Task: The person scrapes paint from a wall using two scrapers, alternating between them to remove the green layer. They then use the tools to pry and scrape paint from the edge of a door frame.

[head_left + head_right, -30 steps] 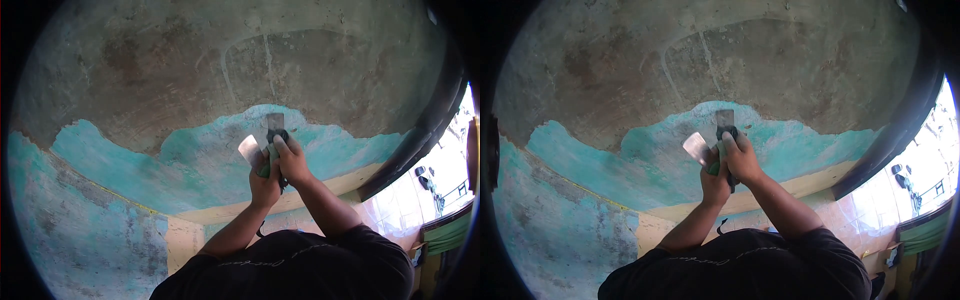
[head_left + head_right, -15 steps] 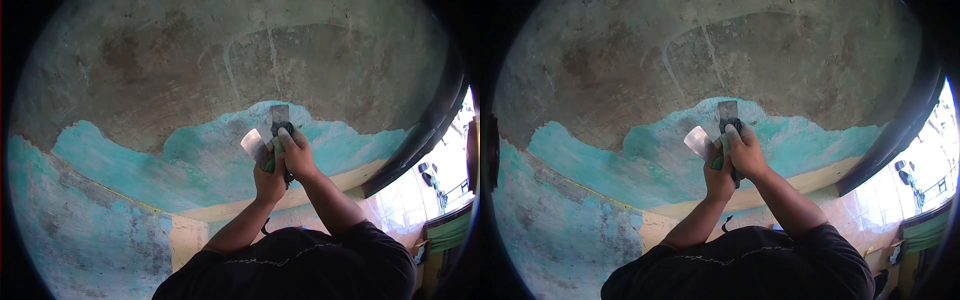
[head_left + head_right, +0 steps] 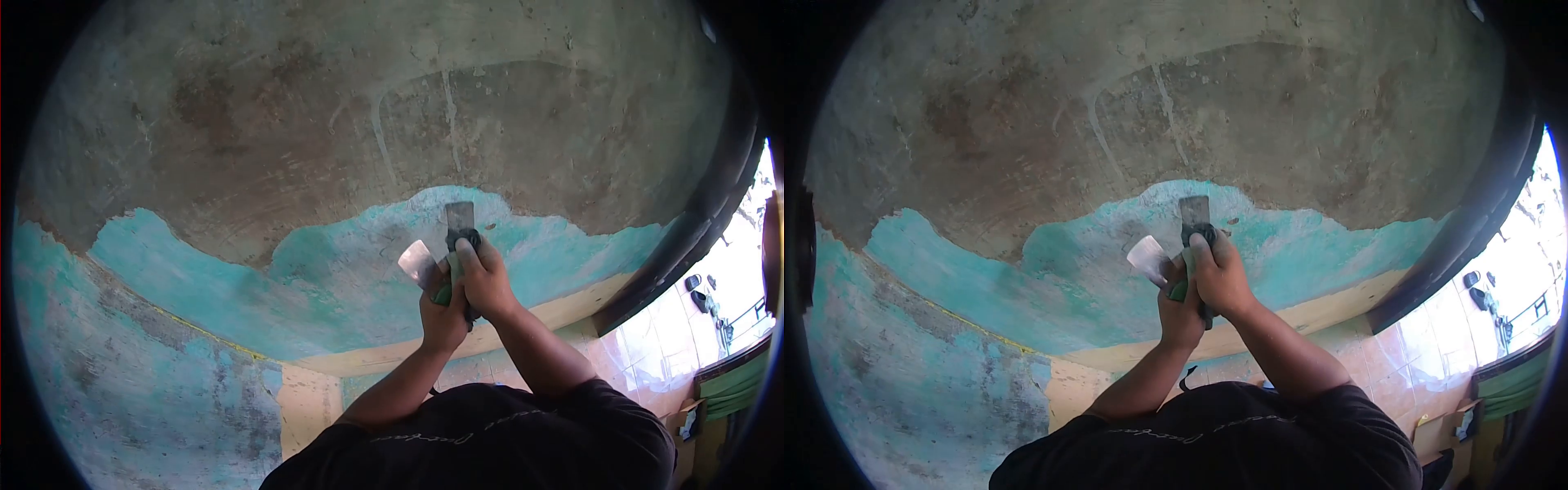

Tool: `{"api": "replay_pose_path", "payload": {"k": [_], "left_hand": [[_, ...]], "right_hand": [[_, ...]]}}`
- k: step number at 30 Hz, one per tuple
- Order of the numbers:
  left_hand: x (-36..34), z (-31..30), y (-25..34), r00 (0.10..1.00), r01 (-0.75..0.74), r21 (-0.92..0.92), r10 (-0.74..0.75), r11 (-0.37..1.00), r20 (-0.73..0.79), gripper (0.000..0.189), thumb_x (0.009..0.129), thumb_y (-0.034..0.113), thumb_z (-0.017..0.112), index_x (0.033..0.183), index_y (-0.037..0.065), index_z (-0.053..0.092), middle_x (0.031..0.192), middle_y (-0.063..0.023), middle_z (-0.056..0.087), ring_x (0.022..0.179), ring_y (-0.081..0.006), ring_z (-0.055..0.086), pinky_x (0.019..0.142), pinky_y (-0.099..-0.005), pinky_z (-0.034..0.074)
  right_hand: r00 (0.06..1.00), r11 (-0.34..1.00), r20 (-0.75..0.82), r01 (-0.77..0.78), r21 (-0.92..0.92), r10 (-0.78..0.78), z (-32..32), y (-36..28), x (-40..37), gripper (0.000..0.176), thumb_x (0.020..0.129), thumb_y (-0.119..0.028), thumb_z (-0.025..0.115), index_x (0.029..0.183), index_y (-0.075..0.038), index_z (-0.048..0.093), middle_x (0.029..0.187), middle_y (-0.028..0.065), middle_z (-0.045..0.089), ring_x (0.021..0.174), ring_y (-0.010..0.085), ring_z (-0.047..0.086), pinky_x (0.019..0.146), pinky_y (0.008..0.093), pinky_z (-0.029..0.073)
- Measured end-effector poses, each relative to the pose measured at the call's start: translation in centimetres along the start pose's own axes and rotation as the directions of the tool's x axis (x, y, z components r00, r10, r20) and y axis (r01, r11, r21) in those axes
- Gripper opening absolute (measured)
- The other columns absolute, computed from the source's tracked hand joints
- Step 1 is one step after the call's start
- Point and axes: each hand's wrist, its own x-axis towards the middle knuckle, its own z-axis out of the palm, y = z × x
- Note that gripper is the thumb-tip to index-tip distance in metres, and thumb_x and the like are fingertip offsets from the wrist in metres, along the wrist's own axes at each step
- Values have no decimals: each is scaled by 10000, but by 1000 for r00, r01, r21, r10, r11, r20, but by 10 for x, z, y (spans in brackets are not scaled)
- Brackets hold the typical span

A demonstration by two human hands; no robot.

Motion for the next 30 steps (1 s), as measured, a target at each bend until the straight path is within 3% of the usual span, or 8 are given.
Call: {"api": "replay_pose_path", "payload": {"k": [7,10,16,19,22,25,28,30], "left_hand": [[5,0,19,994,95,-127,-87,987,66,249,903,109,522,1131,11,499,849,-24,574,645,-50,535,514,-195,428],[-1,-2,12,992,122,-47,-122,991,17,248,906,117,519,1133,20,493,843,-25,571,625,-51,532,507,-193,425],[10,-2,14,996,34,-124,-24,992,87,264,904,121,519,1145,17,492,824,-24,569,618,-51,531,492,-197,423],[3,-1,15,995,86,-98,-82,991,48,263,906,120,516,1146,16,492,805,-23,568,620,-52,533,499,-197,426],[0,-4,17,986,139,-119,-125,983,114,265,906,117,515,1148,13,490,829,-26,569,643,-52,538,518,-195,432],[8,1,15,997,-15,-110,23,994,69,273,905,109,513,1157,11,484,836,-29,569,629,-54,536,507,-198,432],[4,-5,19,990,90,-143,-73,986,120,269,900,103,517,1152,13,484,816,-23,565,598,-56,531,495,-203,432],[2,-4,8,998,21,-101,-15,995,60,261,899,99,520,1143,15,486,790,-18,561,576,-58,526,485,-200,429]], "right_hand": [[999,999,16,51,-11,-51,4,-6,6,169,950,-168,411,948,-40,521,759,18,558,656,82,514,564,214,421],[1000,998,-9,27,-51,-27,1,1,1,170,949,-169,411,949,-39,521,759,20,564,654,84,519,560,214,423],[1000,999,-9,0,46,1,10,-19,4,172,937,-165,428,907,-15,506,746,43,579,668,99,529,598,252,442],[999,996,-18,33,-78,-35,5,-10,-1,175,937,-169,425,922,-14,505,764,48,584,676,102,534,601,251,445],[997,999,-58,-49,16,50,6,-6,-2,181,938,-176,424,935,-15,505,780,53,588,683,104,536,605,251,449],[999,1000,-39,-22,7,22,9,-17,1,178,938,-175,423,936,-17,507,775,49,586,680,103,534,608,250,449],[1000,1000,-25,-6,15,6,8,-13,-1,176,938,-176,426,935,-22,509,775,47,584,675,102,532,611,249,450],[998,1000,-65,-4,6,5,9,-3,-4,187,946,-182,414,955,-30,523,776,39,579,652,96,526,568,228,434]]}}
